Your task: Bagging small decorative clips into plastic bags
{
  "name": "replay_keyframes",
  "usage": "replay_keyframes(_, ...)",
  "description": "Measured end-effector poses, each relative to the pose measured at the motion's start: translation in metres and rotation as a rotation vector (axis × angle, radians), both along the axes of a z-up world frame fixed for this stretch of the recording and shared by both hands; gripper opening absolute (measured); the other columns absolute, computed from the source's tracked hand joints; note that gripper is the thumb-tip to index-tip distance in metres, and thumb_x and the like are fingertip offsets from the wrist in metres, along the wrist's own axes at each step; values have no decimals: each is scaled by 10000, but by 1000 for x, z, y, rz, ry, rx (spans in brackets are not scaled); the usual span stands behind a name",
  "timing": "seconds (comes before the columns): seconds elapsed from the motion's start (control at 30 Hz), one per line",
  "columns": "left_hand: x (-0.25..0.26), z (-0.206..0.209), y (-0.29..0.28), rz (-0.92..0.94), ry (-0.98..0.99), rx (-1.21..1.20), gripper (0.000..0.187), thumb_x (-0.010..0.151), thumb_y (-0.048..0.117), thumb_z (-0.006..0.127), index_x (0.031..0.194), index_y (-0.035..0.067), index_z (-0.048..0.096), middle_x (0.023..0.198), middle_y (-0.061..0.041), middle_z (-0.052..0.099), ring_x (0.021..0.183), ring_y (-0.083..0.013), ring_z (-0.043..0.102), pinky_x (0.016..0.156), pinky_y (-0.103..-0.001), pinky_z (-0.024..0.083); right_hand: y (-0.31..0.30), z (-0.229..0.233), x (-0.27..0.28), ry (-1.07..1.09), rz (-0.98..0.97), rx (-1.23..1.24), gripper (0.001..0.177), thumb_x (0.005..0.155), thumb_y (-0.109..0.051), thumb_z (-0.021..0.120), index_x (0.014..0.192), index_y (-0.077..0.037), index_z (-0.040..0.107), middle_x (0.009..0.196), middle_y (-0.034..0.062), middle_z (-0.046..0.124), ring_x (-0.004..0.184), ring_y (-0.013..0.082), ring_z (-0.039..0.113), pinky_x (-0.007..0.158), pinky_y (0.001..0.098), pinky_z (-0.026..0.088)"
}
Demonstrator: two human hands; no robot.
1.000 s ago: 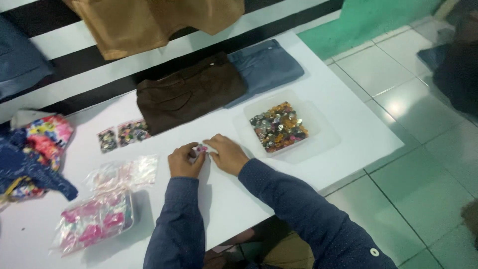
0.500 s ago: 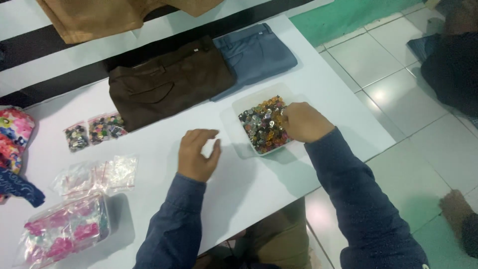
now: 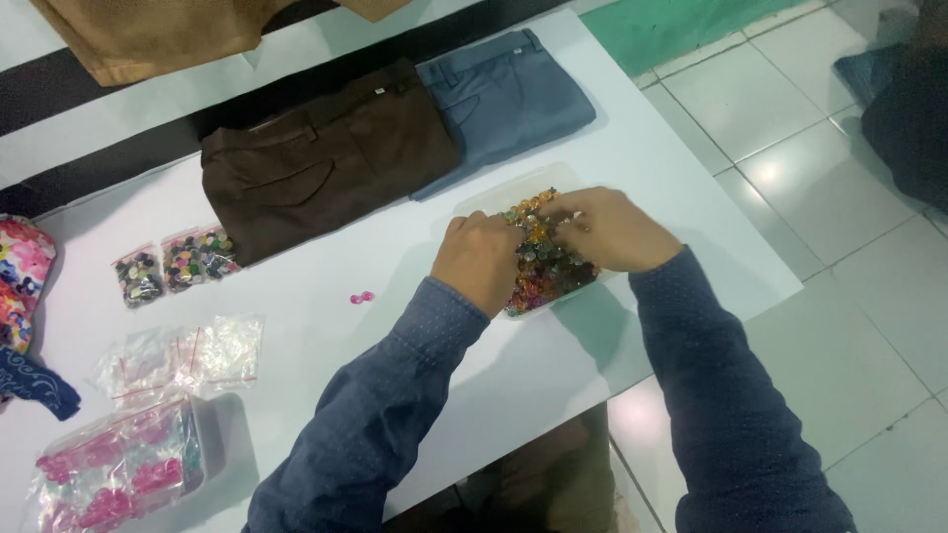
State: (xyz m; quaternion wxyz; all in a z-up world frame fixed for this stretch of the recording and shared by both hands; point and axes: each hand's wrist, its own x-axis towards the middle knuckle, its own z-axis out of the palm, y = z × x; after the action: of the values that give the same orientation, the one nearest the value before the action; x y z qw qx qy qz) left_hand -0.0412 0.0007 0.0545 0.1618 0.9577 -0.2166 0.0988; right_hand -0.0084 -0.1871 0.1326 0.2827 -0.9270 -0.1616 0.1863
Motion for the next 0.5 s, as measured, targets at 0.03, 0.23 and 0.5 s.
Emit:
replay_keyframes(0.03, 1, 2, -6, -3, 7, 2, 145, 865, 75, 671, 950, 98, 787, 773, -48, 705, 774, -204, 656, 845, -335, 508, 1, 6, -4, 7, -3, 2, 318, 962, -68, 594, 1262, -20, 689, 1192, 264, 701, 1067, 442, 696, 857, 531, 595)
replay_keyframes(0.23, 23, -3, -41, -125, 362, 302, 386, 779, 331, 786, 1072, 81, 760, 1009, -142, 727, 968, -313, 666, 851, -440, 479, -4, 6, -10, 92, -9, -148, 333, 992, -78, 566, 1307, -43, 668, 1209, 233, 692, 1083, 355, 718, 876, 445, 624)
replay_keyframes(0.5, 57, -41, -22, -3, 261, 352, 339, 888, 198, 729, 1210, 98, 698, 953, -112, 739, 939, -283, 690, 911, -416, 506, -6, 7, -15, 120, 17, -243, 354, 951, -95, 606, 1291, -16, 663, 1122, 224, 728, 1038, 336, 737, 790, 410, 645)
